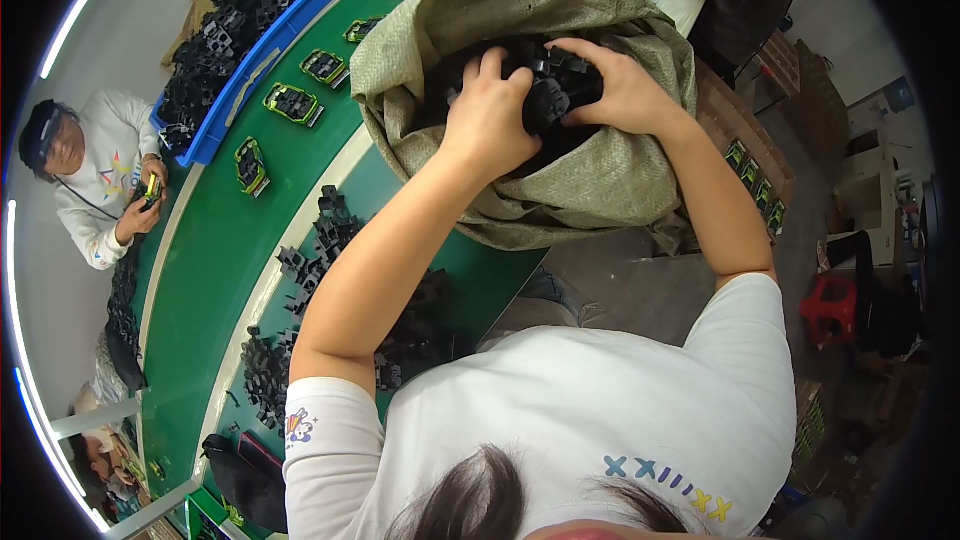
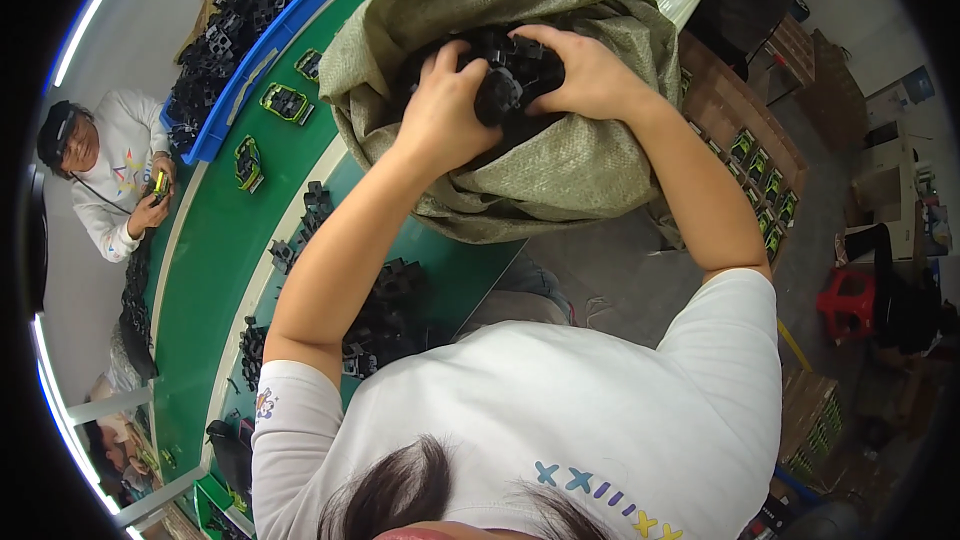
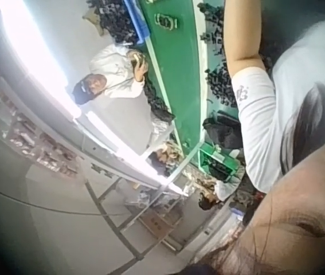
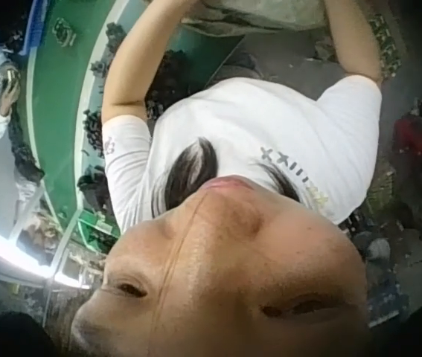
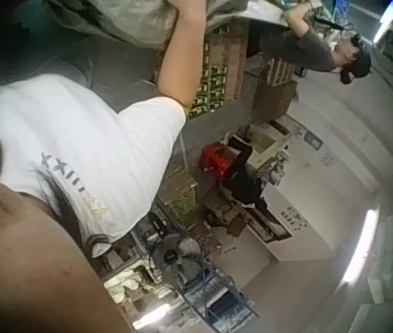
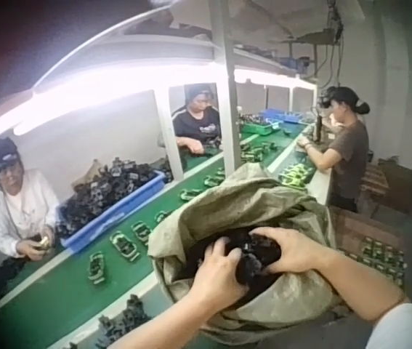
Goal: The person assembles toy cars by fitting plastic components into toy car bodies by hand, then takes plastic parts out of a large sack and places them onto the workbench.
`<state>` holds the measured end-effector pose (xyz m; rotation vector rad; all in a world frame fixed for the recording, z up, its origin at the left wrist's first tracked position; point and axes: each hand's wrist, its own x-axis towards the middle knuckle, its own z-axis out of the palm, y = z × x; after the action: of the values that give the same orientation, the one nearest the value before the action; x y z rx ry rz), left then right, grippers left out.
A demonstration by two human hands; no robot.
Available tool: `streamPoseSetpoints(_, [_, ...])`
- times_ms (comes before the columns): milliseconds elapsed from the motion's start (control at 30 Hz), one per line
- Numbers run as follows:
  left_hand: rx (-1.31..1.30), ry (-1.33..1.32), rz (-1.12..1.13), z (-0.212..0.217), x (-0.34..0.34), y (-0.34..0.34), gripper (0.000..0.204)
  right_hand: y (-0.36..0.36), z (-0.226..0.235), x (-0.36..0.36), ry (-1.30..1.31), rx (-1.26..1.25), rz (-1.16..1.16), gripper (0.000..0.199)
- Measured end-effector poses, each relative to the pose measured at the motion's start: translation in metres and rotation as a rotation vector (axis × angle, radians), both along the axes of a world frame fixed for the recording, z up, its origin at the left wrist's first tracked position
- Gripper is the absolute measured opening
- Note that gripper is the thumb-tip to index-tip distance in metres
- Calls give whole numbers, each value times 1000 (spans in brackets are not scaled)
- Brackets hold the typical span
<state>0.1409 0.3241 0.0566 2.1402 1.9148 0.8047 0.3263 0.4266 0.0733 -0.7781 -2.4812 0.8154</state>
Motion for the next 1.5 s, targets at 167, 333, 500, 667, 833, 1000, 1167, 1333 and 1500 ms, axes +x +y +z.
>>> streamPoseSetpoints(167, [285,-124,-145,28,-10,-10,57,0,35,12,162,-74,169,79])
streamPoseSetpoints(333, [584,-72,-234,29,-11,-19,54,-12,52,16,189,-29,279,80])
streamPoseSetpoints(500, [612,-372,-294,29,-6,-17,54,-5,50,29,194,-118,337,83])
streamPoseSetpoints(667, [327,-997,-245,29,-7,-8,59,1,44,25,357,-168,326,83])
streamPoseSetpoints(833, [179,-983,-75,91,-33,-29,53,-4,63,9,485,-306,355,87])
streamPoseSetpoints(1000, [30,-1030,-213,138,-36,-88,36,-58,93,2,465,-355,233,87])
streamPoseSetpoints(1167, [279,-884,-127,76,-77,-170,56,-131,53,-65,451,-148,499,83])
streamPoseSetpoints(1333, [133,-421,37,23,-108,-230,59,-174,-23,-115,347,-309,514,80])
streamPoseSetpoints(1500, [-118,-242,200,-4,-116,-253,54,-186,-52,-138,153,-274,517,82])
